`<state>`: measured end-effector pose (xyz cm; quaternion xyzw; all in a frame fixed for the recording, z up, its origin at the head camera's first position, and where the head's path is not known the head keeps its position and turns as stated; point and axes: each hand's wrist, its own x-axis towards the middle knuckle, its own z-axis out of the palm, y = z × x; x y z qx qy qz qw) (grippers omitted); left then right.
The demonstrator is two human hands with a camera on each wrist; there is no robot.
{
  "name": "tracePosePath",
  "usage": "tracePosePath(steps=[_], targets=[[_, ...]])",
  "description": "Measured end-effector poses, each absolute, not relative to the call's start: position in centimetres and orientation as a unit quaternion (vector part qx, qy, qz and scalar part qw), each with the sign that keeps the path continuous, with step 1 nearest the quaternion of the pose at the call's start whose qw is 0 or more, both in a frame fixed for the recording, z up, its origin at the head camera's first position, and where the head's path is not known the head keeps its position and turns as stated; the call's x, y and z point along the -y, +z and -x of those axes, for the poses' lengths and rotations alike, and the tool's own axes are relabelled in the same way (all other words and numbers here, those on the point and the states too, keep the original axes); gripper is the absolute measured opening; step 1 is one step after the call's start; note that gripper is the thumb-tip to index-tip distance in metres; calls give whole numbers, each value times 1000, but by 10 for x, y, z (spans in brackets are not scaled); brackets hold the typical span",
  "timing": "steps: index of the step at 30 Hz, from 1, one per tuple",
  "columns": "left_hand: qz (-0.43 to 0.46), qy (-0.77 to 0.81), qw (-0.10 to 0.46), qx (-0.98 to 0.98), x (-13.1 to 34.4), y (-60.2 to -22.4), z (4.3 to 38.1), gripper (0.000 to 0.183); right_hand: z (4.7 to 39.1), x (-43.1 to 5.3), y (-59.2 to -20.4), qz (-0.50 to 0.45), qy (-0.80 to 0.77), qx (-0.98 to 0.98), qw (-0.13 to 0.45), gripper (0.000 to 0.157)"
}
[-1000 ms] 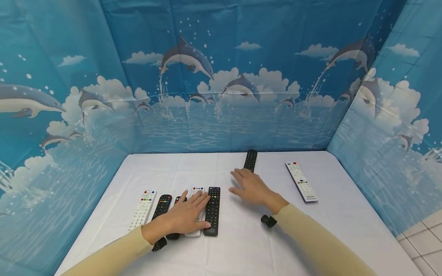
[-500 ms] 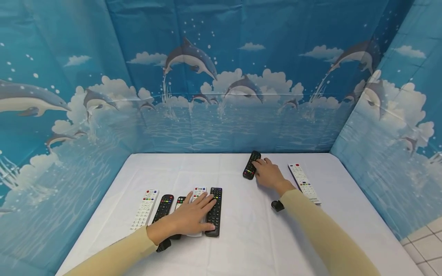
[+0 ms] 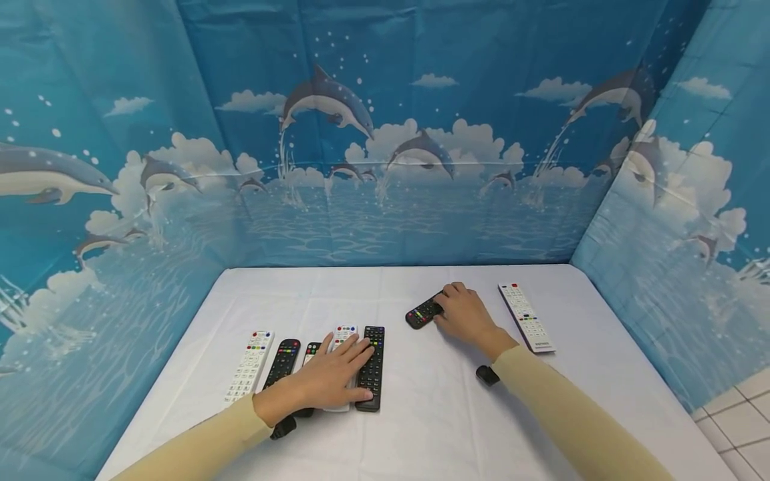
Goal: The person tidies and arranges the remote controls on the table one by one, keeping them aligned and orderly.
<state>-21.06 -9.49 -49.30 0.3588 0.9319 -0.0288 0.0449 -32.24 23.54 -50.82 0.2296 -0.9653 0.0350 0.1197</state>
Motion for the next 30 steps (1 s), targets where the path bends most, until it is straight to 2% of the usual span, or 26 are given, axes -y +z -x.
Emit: tracePosePath(steps=[3,9,13,17,23,30], targets=[[-363,-20,41,-931,95,-497,211,87,320,-237,-510,-226,49,965,120,43],[-362,-6,51,-931,93,-493,209,86,328,-246,-509,-231,81,966,78,55],[-362,-8,52,-931,92,-493,209,86,330,-252,-508,-235,84,967,58,45],[-360,-9,54,-931,91,-493,208,86,324,-252,-508,-232,81,968,42,44],[-357,-11,50,-933,92,-494,210,86,310,-247,-507,-231,40,970,66,52],[-355,-13,49,-934,93,-496,211,87,289,-238,-503,-219,27,973,70,49]])
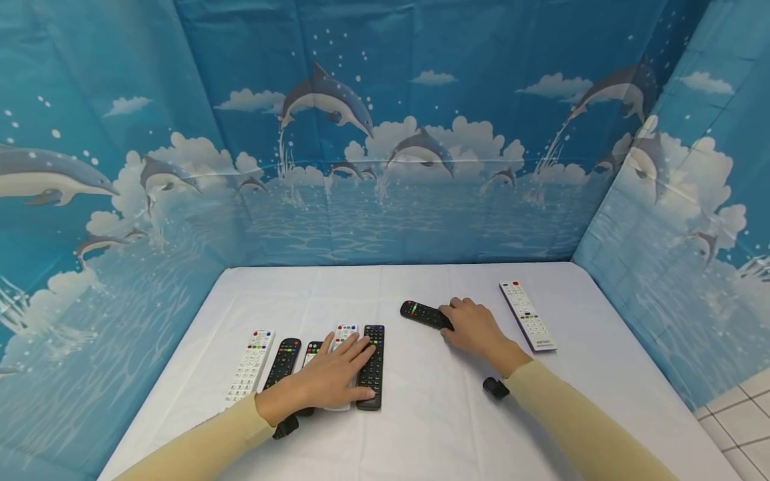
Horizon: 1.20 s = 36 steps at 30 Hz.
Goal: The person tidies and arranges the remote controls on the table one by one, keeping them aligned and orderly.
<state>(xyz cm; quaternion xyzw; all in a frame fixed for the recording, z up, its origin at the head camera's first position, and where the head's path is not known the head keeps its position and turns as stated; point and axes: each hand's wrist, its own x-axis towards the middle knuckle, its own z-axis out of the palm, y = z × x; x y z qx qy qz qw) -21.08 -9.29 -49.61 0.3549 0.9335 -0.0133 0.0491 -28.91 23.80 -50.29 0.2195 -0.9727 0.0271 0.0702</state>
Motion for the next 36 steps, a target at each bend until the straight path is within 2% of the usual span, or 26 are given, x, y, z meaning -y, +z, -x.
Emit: tracePosePath(steps=[10,17,23,30,36], targets=[[-356,4,41,-934,89,-496,213,86,265,-228,-499,-201,85,975,44,61],[-336,51,24,-940,62,-485,239,81,281,-245,-491,-243,121,961,53,52],[-278,73,52,-956,24,-487,264,82,300,-260,-500,-328,105,939,12,57],[-275,43,77,-958,-3,-496,274,84,303,-261,-509,-348,128,929,-17,58],[-284,3,87,-955,-7,-492,269,86,293,-252,-513,-359,138,923,-2,62]])
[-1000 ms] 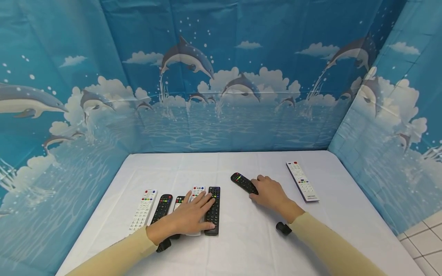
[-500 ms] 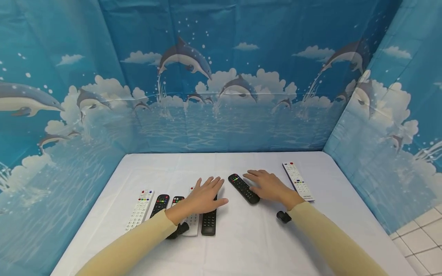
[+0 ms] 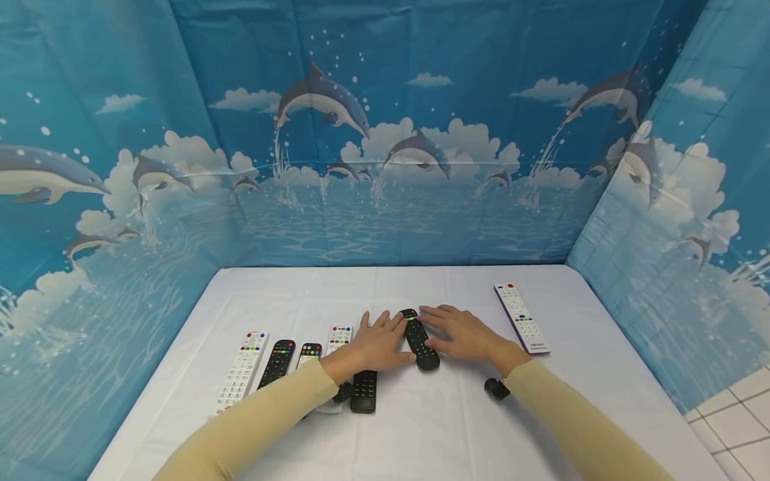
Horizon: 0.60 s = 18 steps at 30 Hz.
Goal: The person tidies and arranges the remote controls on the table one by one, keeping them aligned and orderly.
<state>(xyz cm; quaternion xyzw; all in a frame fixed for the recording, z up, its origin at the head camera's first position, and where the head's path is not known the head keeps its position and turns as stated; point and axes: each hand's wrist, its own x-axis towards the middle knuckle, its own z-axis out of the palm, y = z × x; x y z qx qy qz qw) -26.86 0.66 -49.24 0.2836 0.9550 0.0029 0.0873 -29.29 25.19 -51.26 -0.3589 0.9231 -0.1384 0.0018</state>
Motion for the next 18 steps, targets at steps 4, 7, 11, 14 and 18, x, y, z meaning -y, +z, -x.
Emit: tracePosePath(steps=[4,7,11,14,18], targets=[[-283,-5,91,-955,-5,-492,264,87,286,-248,-513,351,-122,-928,-10,63],[-276,-2,99,-956,-2,-490,262,89,285,-245,-514,355,-125,-926,-16,63],[-267,9,105,-958,9,-492,258,92,282,-241,-515,368,-127,-921,-19,61],[-269,11,103,-958,18,-493,254,90,279,-237,-516,370,-124,-921,-14,61],[-276,10,103,-956,31,-489,246,88,273,-231,-516,364,-122,-923,-1,69]])
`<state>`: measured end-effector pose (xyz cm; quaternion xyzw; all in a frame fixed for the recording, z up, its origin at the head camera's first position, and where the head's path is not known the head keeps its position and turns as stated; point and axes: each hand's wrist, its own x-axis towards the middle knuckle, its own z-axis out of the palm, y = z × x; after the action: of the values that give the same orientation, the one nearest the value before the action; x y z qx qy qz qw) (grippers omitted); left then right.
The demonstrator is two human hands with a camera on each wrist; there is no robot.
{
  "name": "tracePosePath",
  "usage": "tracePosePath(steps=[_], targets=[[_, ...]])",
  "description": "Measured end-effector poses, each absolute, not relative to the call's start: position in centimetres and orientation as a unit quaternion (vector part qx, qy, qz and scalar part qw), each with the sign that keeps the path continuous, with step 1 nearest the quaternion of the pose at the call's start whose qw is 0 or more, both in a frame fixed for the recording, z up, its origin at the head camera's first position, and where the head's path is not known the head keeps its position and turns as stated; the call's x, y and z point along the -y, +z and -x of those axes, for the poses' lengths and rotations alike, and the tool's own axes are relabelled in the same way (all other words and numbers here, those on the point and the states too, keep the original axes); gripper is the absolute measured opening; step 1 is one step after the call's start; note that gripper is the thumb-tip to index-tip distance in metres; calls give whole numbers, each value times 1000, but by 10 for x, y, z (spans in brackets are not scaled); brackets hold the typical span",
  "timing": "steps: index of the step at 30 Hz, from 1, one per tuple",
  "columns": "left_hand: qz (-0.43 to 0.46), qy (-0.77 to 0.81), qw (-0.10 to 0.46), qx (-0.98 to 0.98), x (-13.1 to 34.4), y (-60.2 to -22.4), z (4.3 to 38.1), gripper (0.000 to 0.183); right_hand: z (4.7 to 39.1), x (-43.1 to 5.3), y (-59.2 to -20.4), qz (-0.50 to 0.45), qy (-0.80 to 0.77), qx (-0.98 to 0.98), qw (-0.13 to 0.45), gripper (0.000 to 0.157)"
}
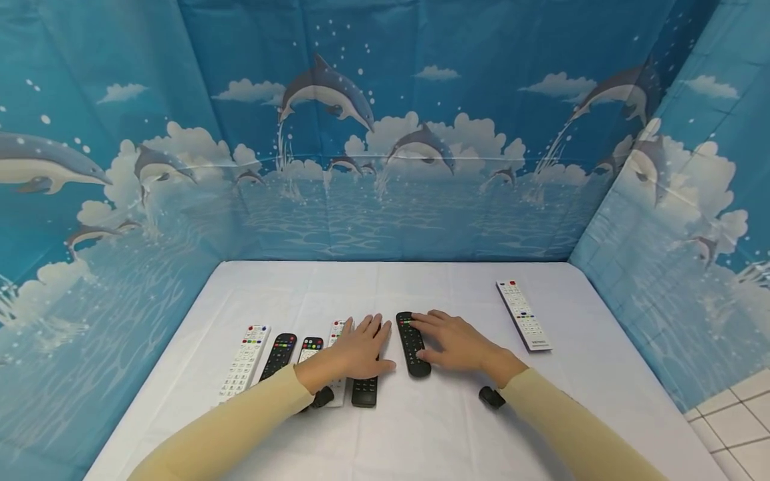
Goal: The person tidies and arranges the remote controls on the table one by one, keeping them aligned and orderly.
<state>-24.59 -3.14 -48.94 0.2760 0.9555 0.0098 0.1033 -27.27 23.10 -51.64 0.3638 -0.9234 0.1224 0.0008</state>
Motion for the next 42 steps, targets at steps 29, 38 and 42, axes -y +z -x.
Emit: tracePosePath(steps=[29,38,42], targets=[[-309,20,126,-943,54,-481,222,94,229,-200,-517,-334,94,938,20,86],[-316,14,105,-943,51,-485,218,90,223,-196,-515,-337,93,937,32,85],[-315,9,103,-943,50,-487,218,89,223,-196,-516,-334,91,938,32,85]])
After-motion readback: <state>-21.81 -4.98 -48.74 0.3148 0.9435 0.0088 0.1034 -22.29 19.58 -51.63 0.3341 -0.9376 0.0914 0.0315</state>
